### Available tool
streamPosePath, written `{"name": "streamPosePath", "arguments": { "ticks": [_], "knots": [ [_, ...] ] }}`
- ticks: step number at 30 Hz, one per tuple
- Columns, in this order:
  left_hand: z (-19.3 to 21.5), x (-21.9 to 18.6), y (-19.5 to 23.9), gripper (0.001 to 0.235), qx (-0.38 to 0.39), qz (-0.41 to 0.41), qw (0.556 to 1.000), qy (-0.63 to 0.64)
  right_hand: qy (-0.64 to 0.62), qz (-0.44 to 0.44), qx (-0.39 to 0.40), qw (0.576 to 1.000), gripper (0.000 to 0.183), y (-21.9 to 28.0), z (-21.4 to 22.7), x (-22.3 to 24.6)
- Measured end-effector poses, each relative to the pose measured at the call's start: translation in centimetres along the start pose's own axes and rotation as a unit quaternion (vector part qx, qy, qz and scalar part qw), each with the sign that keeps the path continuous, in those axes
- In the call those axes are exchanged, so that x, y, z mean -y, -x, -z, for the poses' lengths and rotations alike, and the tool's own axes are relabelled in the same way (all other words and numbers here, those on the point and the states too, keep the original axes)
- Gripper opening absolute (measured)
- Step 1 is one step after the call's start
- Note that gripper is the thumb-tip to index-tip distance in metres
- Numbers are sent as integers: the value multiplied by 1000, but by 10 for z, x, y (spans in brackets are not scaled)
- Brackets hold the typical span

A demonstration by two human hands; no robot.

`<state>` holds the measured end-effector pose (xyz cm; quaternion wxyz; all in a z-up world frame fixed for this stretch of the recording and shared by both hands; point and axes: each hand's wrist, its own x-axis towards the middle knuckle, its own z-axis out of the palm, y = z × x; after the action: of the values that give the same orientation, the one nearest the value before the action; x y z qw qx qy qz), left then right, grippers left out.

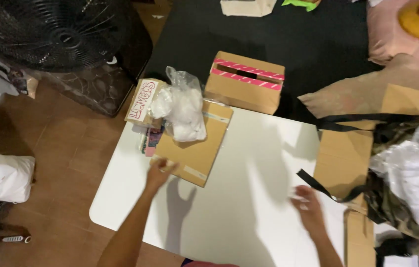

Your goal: The person arranges cardboard pieces on a red mat, then places a white sheet on top and covers it with a brown sheet. They operate a heat press machine by closing the lid and using a remote control, then open the lid to reveal the pressed item.

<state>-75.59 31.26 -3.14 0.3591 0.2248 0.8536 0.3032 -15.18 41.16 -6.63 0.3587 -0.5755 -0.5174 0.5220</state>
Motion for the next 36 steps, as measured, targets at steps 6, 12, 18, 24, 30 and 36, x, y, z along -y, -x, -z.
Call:
{"name": "streamPosePath", "arguments": {
  "ticks": [6, 12, 18, 24, 30, 36],
  "knots": [
    [105, -86, -142, 49, -162, -116, 977, 81, 118, -304, 231, 917, 92, -8, -210, 132],
    [138, -136, -162, 98, 142, 63, 970, -189, 48, -277, 58, 958, 112, -78, -324, 77],
    [82, -84, -142, 129, 171, 32, 948, -267, -30, -321, -9, 947, 112, -104, -373, 142],
    [59, -94, -109, 148, 13, 57, 981, -182, -22, -312, -18, 950, 94, -114, -392, 107],
    [81, -77, -146, 137, 80, 17, 989, -126, 119, -255, -51, 958, 72, -115, -405, 108],
    [159, -89, -209, 139, -26, 71, 991, -112, 73, -267, -48, 960, 67, -120, -405, 124]
  ]
}}
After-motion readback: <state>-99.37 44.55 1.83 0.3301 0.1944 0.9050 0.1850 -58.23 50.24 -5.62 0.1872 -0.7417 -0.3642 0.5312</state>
